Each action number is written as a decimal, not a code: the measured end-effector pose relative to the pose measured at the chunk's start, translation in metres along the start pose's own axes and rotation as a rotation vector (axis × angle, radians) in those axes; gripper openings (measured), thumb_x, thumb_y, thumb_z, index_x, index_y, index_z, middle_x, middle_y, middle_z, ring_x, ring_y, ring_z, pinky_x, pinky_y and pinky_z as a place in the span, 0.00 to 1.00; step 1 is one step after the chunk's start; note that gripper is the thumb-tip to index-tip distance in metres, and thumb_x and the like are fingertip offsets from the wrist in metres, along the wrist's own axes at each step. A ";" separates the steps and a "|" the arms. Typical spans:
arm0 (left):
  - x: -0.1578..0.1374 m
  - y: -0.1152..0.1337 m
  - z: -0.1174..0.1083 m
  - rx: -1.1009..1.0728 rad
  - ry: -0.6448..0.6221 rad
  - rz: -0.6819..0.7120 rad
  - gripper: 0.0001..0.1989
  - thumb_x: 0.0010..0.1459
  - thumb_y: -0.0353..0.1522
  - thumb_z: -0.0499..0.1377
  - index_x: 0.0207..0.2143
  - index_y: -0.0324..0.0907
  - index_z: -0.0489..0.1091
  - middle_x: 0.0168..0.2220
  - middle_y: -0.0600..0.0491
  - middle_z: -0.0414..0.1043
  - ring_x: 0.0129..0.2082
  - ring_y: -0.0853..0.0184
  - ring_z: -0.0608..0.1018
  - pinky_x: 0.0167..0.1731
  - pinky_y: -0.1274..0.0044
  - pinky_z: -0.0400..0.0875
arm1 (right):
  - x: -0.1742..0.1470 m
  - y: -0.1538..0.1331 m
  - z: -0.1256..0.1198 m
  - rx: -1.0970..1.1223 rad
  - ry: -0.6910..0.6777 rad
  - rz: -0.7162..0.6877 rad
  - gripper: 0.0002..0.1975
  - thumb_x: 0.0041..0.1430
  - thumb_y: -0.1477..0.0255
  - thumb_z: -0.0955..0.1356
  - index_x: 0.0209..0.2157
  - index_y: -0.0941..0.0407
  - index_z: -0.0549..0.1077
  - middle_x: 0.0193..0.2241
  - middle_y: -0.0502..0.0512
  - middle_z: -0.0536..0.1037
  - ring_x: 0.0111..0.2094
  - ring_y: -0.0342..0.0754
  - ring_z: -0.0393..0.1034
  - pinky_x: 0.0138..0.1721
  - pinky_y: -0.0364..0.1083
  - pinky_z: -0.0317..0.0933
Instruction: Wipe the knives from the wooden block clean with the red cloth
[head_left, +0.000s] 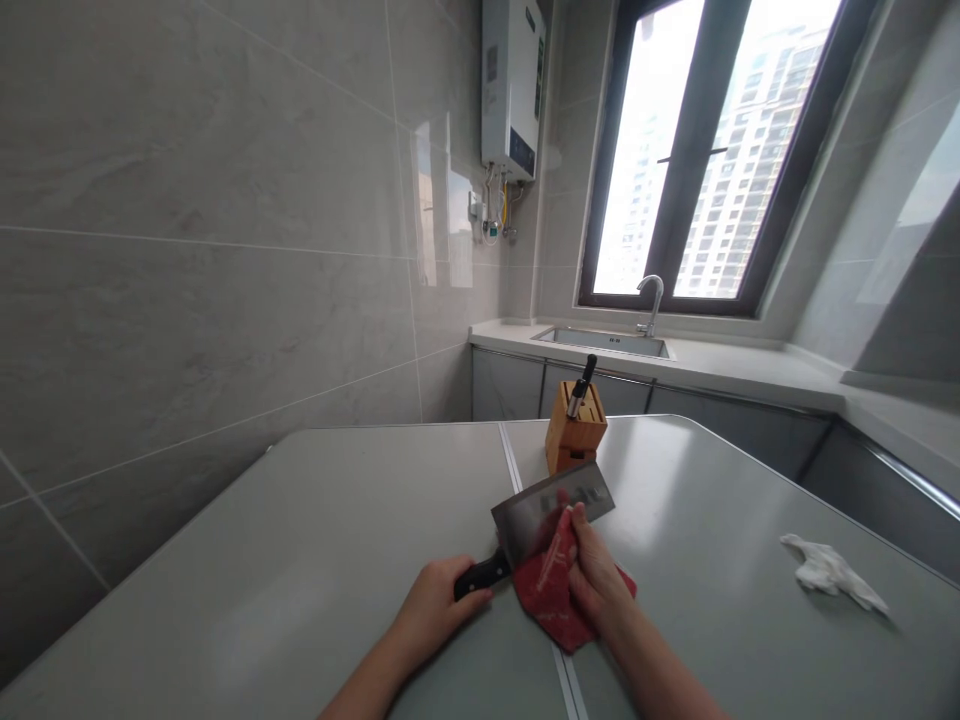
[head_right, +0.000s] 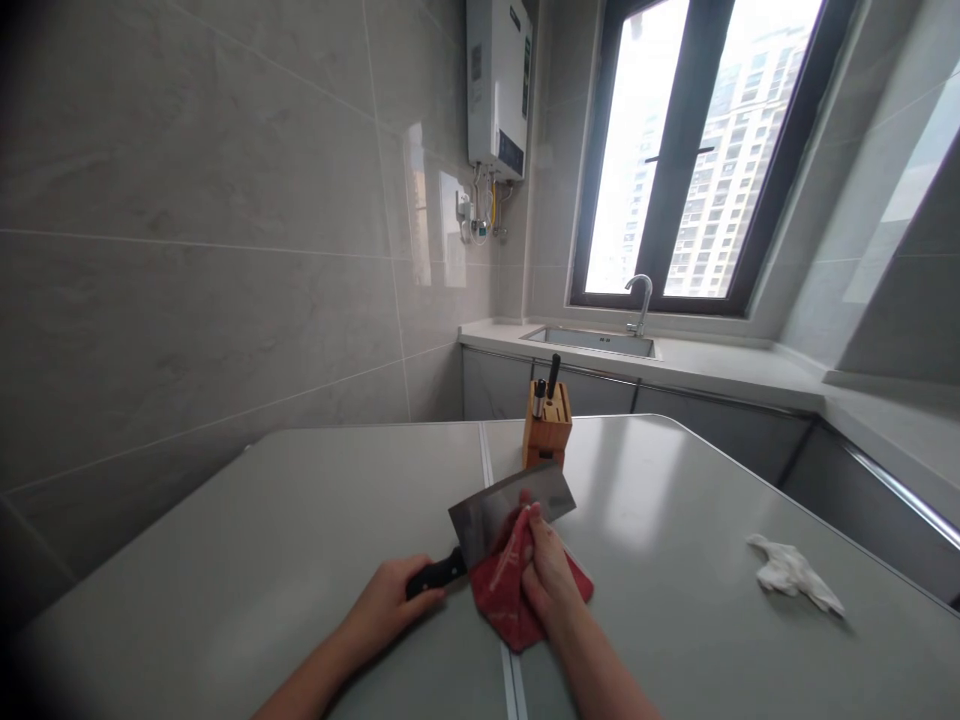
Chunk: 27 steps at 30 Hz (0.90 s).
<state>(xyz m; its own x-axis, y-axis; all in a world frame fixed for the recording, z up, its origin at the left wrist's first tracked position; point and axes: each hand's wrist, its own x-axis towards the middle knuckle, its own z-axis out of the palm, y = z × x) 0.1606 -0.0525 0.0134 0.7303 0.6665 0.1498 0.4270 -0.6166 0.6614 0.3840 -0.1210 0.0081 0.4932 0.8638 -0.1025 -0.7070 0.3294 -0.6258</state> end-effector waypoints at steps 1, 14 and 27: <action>0.000 0.000 0.000 0.013 -0.008 0.007 0.15 0.52 0.43 0.57 0.27 0.40 0.68 0.25 0.56 0.68 0.25 0.69 0.67 0.26 0.80 0.55 | -0.001 0.001 0.001 0.021 0.008 0.023 0.16 0.42 0.66 0.75 0.33 0.54 0.73 0.26 0.46 0.79 0.27 0.43 0.75 0.32 0.40 0.71; 0.001 -0.004 0.001 -0.069 0.000 -0.013 0.16 0.53 0.44 0.56 0.26 0.39 0.67 0.23 0.57 0.64 0.25 0.69 0.64 0.25 0.80 0.54 | -0.028 -0.002 0.022 -0.014 -0.205 0.155 0.15 0.38 0.83 0.74 0.32 0.59 0.73 0.27 0.50 0.79 0.28 0.44 0.74 0.33 0.42 0.69; -0.001 -0.001 0.000 -0.040 -0.003 0.007 0.15 0.53 0.43 0.57 0.26 0.39 0.67 0.23 0.58 0.64 0.24 0.70 0.64 0.25 0.80 0.53 | -0.019 0.011 0.017 0.059 -0.055 0.154 0.12 0.40 0.78 0.75 0.29 0.56 0.73 0.26 0.48 0.79 0.27 0.42 0.74 0.33 0.41 0.70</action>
<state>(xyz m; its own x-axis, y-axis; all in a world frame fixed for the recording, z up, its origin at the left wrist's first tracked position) 0.1592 -0.0530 0.0125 0.7344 0.6613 0.1526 0.4006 -0.6039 0.6891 0.3585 -0.1273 0.0164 0.3495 0.9249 -0.1497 -0.8013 0.2123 -0.5594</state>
